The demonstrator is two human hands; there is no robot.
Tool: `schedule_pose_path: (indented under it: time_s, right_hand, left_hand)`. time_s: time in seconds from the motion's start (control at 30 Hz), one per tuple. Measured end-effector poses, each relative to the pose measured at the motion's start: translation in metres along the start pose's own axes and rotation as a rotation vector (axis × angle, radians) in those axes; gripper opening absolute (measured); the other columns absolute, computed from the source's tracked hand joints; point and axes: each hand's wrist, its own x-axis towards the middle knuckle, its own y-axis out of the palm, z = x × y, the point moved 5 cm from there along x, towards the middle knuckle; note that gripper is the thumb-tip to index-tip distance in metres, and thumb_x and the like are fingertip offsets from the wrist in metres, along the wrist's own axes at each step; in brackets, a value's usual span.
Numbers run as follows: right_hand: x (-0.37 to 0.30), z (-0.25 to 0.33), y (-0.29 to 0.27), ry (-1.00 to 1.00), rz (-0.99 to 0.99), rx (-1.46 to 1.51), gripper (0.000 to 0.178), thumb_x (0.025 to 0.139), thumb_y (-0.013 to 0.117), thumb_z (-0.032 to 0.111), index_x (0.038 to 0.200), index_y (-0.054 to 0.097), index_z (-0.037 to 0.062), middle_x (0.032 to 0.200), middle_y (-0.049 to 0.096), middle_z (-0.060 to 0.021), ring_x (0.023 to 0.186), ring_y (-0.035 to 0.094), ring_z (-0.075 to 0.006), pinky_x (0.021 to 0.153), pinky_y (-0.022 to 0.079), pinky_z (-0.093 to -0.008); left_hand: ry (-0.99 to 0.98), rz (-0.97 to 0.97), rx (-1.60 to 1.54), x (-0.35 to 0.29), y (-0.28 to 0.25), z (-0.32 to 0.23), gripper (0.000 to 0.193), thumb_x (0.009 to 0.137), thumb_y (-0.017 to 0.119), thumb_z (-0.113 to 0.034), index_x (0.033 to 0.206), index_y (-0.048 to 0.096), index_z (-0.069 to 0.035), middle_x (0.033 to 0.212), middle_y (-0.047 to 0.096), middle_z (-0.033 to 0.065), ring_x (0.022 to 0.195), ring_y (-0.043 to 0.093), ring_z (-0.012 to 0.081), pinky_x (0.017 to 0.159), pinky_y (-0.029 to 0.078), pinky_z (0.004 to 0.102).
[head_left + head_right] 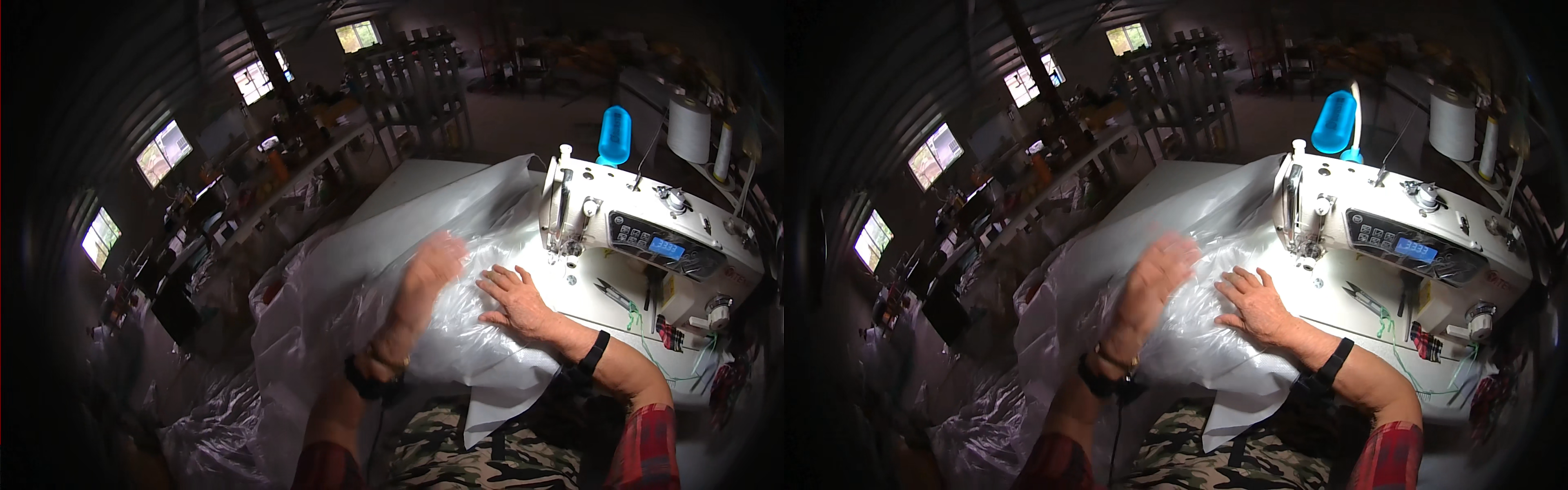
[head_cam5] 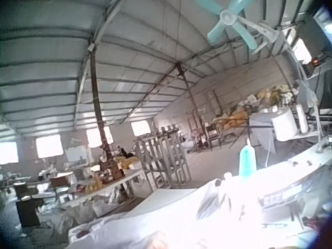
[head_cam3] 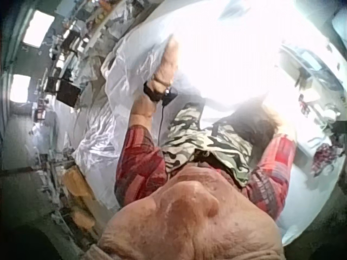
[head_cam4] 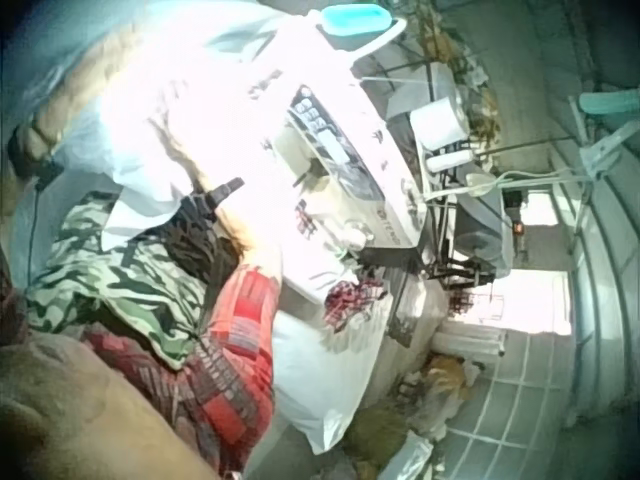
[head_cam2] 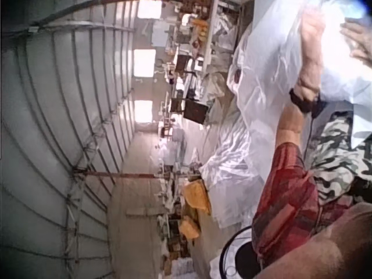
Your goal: The person folds and aligns the edges of a white plastic sheet by hand, then feeds the material through a sewing machine to stitch the seams. They repeatedly reposition the plastic, smoothing it across the work surface and folding new sections before guiding them under the needle.
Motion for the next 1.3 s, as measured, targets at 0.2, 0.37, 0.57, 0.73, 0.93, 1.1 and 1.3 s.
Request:
schedule_pose_path:
  time_s: [0.2, 0.37, 0.57, 0.73, 0.93, 1.1, 1.3]
  right_hand:
    - [0.008, 0.007, 0.001, -0.009, 0.048, 0.037, 0.069, 0.088, 0.062, 0.051, 0.140, 0.047, 0.0083, 0.145, 0.045, -0.0149, 0.138, 0.037, -0.0352, 0.112, 0.025, -0.0558]
    - [0.004, 0.006, -0.003, 0.004, 0.038, -0.001, 0.066, 0.090, 0.058, 0.051, 0.138, 0.049, 0.0073, 0.142, 0.048, -0.0153, 0.137, 0.038, -0.0340, 0.112, 0.026, -0.0555]
    - [0.004, 0.006, -0.002, 0.000, 0.038, 0.008, 0.065, 0.091, 0.058, 0.051, 0.138, 0.049, 0.0068, 0.142, 0.048, -0.0152, 0.136, 0.038, -0.0342, 0.112, 0.027, -0.0557]
    - [0.003, 0.006, -0.003, 0.007, 0.039, 0.017, 0.065, 0.091, 0.058, 0.051, 0.138, 0.049, 0.0064, 0.141, 0.049, -0.0154, 0.136, 0.039, -0.0345, 0.112, 0.027, -0.0557]
    - [0.002, 0.006, 0.000, -0.011, 0.042, 0.020, 0.064, 0.092, 0.057, 0.050, 0.137, 0.050, 0.0062, 0.140, 0.050, -0.0157, 0.136, 0.040, -0.0345, 0.112, 0.027, -0.0553]
    - [0.004, 0.007, -0.002, 0.016, 0.080, 0.045, 0.063, 0.089, 0.061, 0.049, 0.134, 0.053, 0.0058, 0.140, 0.050, -0.0157, 0.136, 0.039, -0.0338, 0.112, 0.026, -0.0536]
    - [0.002, 0.007, -0.004, 0.000, 0.057, 0.027, 0.061, 0.092, 0.058, 0.050, 0.133, 0.054, 0.0049, 0.138, 0.052, -0.0158, 0.134, 0.042, -0.0338, 0.111, 0.029, -0.0527]
  left_hand:
    - [-0.333, 0.641, 0.281, -0.136, 0.064, 0.042, 0.046, 0.094, 0.061, -0.005, 0.137, 0.048, 0.000, 0.131, 0.059, 0.0116, 0.123, 0.053, 0.0195, 0.107, 0.042, 0.0339]
    - [-0.494, 0.692, 0.344, -0.185, 0.067, 0.076, 0.045, 0.095, 0.061, -0.014, 0.137, 0.049, -0.002, 0.130, 0.060, 0.0118, 0.120, 0.057, 0.0193, 0.104, 0.044, 0.0334]
    - [-0.528, 0.629, 0.362, -0.218, 0.057, 0.108, 0.047, 0.096, 0.061, -0.021, 0.137, 0.050, -0.004, 0.128, 0.062, 0.0119, 0.118, 0.059, 0.0201, 0.101, 0.045, 0.0332]
    - [-0.591, 0.577, 0.355, -0.223, 0.051, 0.115, 0.043, 0.096, 0.060, -0.017, 0.135, 0.051, -0.001, 0.125, 0.063, 0.0119, 0.114, 0.060, 0.0187, 0.097, 0.048, 0.0315]
    - [-0.693, 0.292, 0.104, -0.222, 0.027, 0.121, 0.037, 0.097, 0.059, -0.016, 0.129, 0.055, 0.002, 0.104, 0.069, 0.0088, 0.096, 0.064, 0.0124, 0.088, 0.050, 0.0258]
    - [-0.615, 0.091, 0.100, -0.215, 0.010, 0.110, 0.031, 0.098, 0.057, -0.013, 0.124, 0.058, 0.003, 0.092, 0.070, 0.0068, 0.080, 0.063, 0.0080, 0.070, 0.050, 0.0197]
    - [-0.501, -0.115, 0.183, -0.213, -0.018, 0.116, 0.026, 0.098, 0.057, -0.011, 0.120, 0.062, 0.003, 0.090, 0.070, 0.0058, 0.070, 0.060, 0.0036, 0.056, 0.045, 0.0164]
